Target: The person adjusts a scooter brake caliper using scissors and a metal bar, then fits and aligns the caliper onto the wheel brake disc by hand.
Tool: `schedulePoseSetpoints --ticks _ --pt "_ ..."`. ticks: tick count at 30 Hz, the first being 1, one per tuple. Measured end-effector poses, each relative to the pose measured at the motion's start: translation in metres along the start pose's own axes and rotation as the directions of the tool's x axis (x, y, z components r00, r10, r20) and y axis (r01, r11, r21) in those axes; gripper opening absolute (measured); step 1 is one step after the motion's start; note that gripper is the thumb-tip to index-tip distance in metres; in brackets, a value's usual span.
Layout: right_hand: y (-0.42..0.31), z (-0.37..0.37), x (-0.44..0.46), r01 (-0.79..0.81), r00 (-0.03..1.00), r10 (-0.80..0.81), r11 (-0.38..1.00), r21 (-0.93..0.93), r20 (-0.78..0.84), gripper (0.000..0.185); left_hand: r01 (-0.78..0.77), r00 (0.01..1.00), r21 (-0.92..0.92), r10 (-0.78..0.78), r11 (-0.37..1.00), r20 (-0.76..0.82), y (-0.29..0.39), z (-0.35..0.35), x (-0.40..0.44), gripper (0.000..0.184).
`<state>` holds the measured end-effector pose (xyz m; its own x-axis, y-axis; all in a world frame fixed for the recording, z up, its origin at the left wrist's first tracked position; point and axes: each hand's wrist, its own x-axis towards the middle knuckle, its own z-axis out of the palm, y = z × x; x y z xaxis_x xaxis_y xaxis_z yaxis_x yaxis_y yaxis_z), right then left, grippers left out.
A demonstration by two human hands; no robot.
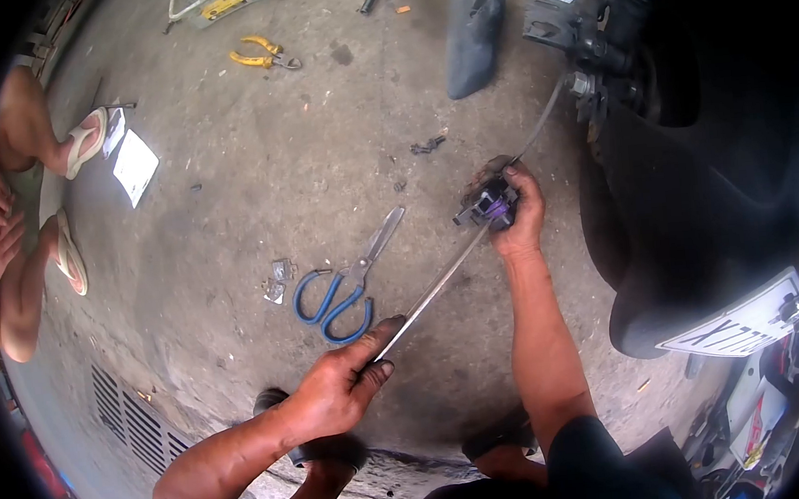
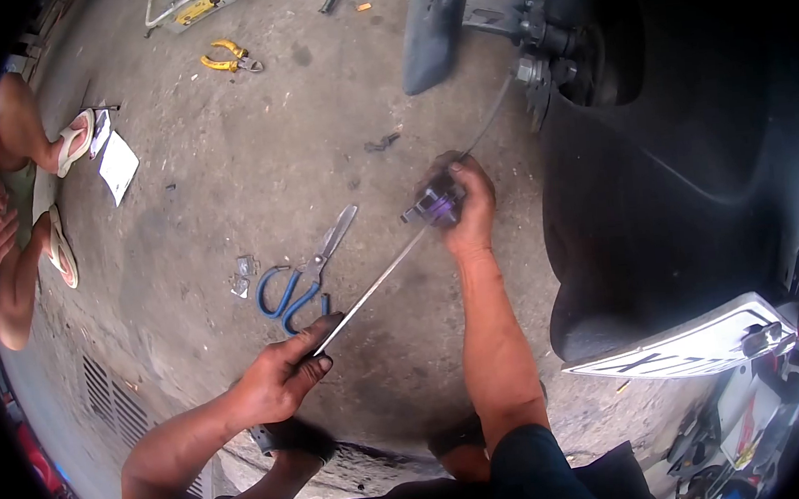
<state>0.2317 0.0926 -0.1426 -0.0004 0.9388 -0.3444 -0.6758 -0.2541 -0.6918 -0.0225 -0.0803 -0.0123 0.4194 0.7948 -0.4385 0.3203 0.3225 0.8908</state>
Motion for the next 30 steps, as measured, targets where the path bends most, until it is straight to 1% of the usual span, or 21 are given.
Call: schedulePoseSetpoints --ticks 3,6,9,12,15,18,21,24,27,30 --pt "0.001 -0.003 0.002 0.004 1.000 -0.003 0.999 -0.033 0.008 0.022 0.063 0.998 -0.095 -0.062 0.993 0.017 0.003 0.001 0.003 0.050" --pt "0.003 -0.005 0.003 -0.008 0.998 0.006 1.000 0.030 0.061 0.022 0.053 0.999 -0.092 -0.051 0.994 0.019 0.007 0.000 0.007 0.050" --pt "0.002 -0.005 0.002 -0.009 0.998 0.005 0.999 0.051 0.065 0.022 0.036 0.999 -0.113 -0.035 0.993 0.011 0.007 0.000 0.008 0.049" --pt "0.001 -0.003 0.000 -0.007 0.999 0.005 1.000 0.029 0.038 0.022 0.074 0.997 -0.135 -0.071 0.988 0.031 0.008 -0.003 0.009 0.049" --pt "0.001 0.000 0.000 -0.005 0.999 0.003 0.999 0.052 0.033 0.022 0.061 0.998 -0.111 -0.058 0.992 0.031 0.009 -0.005 0.009 0.049" --pt "0.000 0.001 -0.002 0.029 0.999 -0.029 1.000 -0.007 0.029 0.021 0.048 0.998 -0.123 -0.044 0.991 0.041 0.007 -0.006 0.009 0.049" --pt "-0.002 0.003 -0.003 0.009 1.000 -0.009 1.000 0.012 0.027 0.021 0.028 1.000 -0.090 -0.027 0.996 0.013 0.009 -0.005 0.009 0.049" --pt "-0.002 0.001 -0.002 -0.013 1.000 0.012 0.999 0.029 0.025 0.021 0.055 0.998 -0.102 -0.052 0.993 0.026 0.013 -0.007 0.010 0.049" --pt "-0.001 -0.001 -0.001 -0.009 0.999 0.008 1.000 0.021 0.046 0.022 0.110 0.993 -0.066 -0.107 0.992 0.056 0.019 -0.014 0.012 0.049" --pt "-0.001 0.000 -0.001 0.008 0.999 -0.008 1.000 0.011 0.039 0.022 0.076 0.997 -0.023 -0.076 0.997 0.024 0.024 -0.016 0.012 0.047"
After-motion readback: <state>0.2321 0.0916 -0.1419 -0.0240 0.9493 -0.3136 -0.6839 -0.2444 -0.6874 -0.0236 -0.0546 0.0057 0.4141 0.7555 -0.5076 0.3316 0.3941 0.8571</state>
